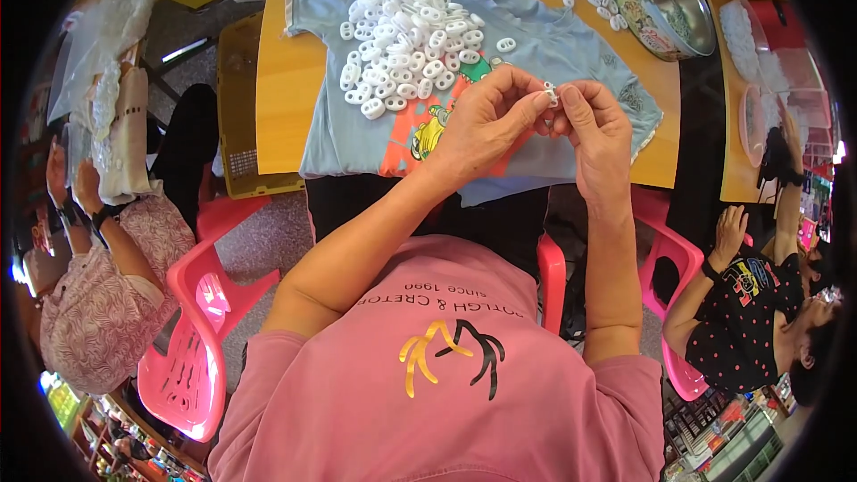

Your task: Manually inspecting and sorting small white plastic rings on a workstation table.

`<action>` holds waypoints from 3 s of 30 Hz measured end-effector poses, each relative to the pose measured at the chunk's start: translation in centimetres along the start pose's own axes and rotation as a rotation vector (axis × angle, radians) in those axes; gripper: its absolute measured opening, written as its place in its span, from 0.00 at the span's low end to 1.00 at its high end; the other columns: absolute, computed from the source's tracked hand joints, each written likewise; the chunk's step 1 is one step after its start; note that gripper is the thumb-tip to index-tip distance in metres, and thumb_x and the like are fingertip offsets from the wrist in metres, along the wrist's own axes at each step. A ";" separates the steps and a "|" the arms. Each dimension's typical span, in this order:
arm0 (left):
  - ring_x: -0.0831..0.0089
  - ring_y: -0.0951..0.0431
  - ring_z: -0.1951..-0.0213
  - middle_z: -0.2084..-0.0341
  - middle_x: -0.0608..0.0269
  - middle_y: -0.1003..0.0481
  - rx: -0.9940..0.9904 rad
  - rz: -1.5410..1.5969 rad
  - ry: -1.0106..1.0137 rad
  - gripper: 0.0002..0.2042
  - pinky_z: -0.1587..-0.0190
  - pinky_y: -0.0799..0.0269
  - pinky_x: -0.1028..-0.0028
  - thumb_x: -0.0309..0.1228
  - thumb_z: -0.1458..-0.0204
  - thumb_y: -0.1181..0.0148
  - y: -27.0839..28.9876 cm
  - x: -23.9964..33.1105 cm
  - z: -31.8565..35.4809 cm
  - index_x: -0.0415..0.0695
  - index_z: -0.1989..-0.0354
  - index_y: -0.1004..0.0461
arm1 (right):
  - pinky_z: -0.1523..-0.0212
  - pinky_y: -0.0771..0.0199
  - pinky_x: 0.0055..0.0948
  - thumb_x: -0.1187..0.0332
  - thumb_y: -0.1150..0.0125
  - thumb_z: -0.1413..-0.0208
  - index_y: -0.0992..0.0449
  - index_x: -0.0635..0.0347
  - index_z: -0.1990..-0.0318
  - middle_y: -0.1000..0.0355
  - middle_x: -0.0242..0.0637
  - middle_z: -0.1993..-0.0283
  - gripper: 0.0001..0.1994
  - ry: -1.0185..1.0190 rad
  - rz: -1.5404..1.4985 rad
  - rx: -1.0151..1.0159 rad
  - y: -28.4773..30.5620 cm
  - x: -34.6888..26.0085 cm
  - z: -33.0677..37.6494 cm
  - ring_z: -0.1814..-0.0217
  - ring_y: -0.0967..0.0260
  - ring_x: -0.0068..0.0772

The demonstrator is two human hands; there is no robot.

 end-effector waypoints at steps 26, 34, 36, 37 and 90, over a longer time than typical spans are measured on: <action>0.81 0.26 0.68 0.70 0.64 0.26 0.071 -0.001 0.017 0.07 0.67 0.29 0.80 0.28 0.40 0.45 0.5 -0.1 0.0 0.37 0.62 0.33 | 0.67 0.33 0.16 0.69 0.44 0.38 0.28 0.64 0.61 0.28 0.30 0.68 0.07 0.116 0.118 0.117 -1.3 0.0 0.3 0.71 0.34 0.16; 0.82 0.27 0.69 0.70 0.65 0.26 0.094 -0.038 0.005 0.07 0.68 0.30 0.81 0.28 0.40 0.45 0.4 0.0 0.1 0.37 0.63 0.33 | 0.69 0.31 0.18 0.69 0.41 0.40 0.28 0.65 0.64 0.27 0.32 0.70 0.08 0.174 0.194 0.124 -1.1 0.0 0.3 0.71 0.31 0.18; 0.83 0.27 0.70 0.71 0.65 0.26 0.094 -0.081 -0.002 0.06 0.69 0.30 0.82 0.28 0.40 0.45 0.5 0.2 0.2 0.38 0.63 0.33 | 0.69 0.31 0.18 0.69 0.41 0.40 0.27 0.64 0.65 0.27 0.31 0.71 0.07 0.236 0.230 0.123 -1.4 -0.4 0.4 0.71 0.31 0.18; 0.83 0.27 0.70 0.71 0.65 0.26 0.094 -0.082 -0.003 0.06 0.69 0.30 0.82 0.28 0.40 0.45 0.5 0.2 0.2 0.38 0.63 0.33 | 0.69 0.31 0.18 0.69 0.41 0.40 0.27 0.64 0.65 0.27 0.31 0.71 0.07 0.237 0.230 0.122 -1.5 -0.4 0.4 0.71 0.31 0.18; 0.79 0.26 0.71 0.71 0.65 0.26 0.059 0.013 0.129 0.06 0.66 0.28 0.80 0.29 0.40 0.45 0.9 -0.8 0.1 0.40 0.62 0.32 | 0.71 0.32 0.22 0.72 0.44 0.41 0.26 0.67 0.64 0.29 0.35 0.71 0.06 0.217 0.611 -0.282 -0.7 -4.4 -3.8 0.74 0.33 0.23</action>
Point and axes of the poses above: each hand's wrist, its own z-axis away from the middle knuckle, its own y-axis out of the back of the hand, x = y × z, the point moved 7 cm from there along -z, towards the middle knuckle
